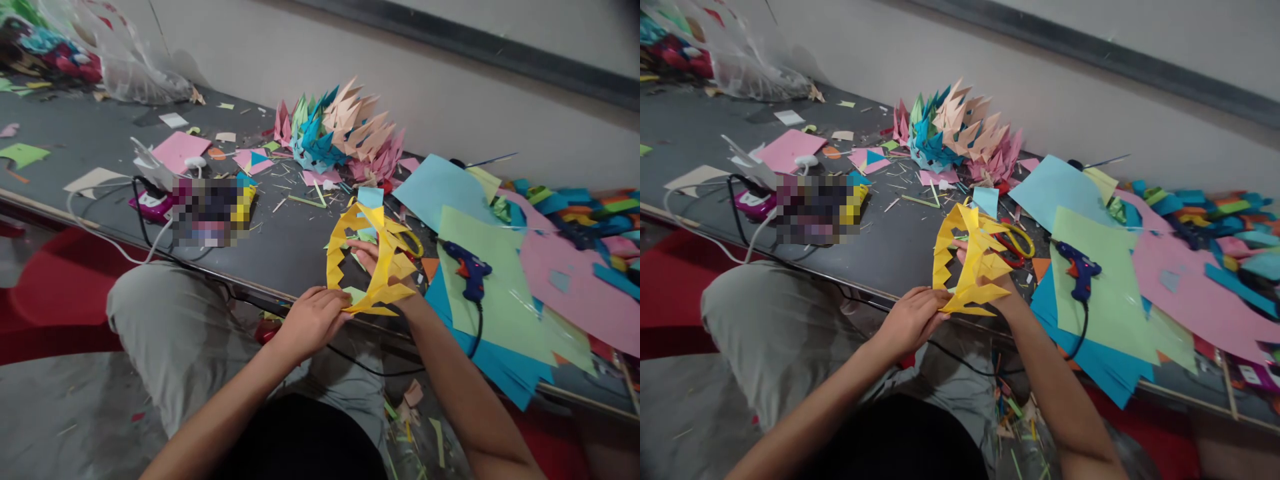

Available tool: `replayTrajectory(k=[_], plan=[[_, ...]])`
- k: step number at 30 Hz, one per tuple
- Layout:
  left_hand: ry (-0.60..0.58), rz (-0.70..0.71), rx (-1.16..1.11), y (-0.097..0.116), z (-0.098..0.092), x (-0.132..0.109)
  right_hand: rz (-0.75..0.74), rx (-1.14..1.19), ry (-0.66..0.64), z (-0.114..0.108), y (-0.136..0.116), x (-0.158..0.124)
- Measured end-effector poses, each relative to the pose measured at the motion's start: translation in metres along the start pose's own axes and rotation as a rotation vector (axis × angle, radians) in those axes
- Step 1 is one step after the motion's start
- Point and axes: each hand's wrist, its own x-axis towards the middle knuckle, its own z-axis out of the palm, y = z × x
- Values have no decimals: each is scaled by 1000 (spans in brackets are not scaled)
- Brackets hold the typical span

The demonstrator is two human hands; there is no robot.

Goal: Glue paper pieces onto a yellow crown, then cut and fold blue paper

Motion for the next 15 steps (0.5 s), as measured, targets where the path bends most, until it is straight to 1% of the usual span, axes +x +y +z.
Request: replayTrajectory(k=[2, 5, 7, 9, 11, 13, 15], plan=[[-32, -3, -35, -1, -2, 0, 7, 1, 9, -1, 5, -6], [-58, 2, -59, -2, -4, -1, 40, -140, 37, -13, 13, -17], [-54, 1, -66, -3, -4, -2, 72, -263, 67, -28, 19, -23], [-41, -5, -66, -4, -3, -3, 145, -401, 141, -50, 28, -29], [-34, -14, -69, -5, -2, -3, 319, -616, 264, -75, 40, -37], [-32, -25, -82, -5, -1, -4, 553, -808, 374, -99, 54, -47], [-29, -32, -98, -4, -1, -4, 747, -853, 377, -118, 70, -55]])
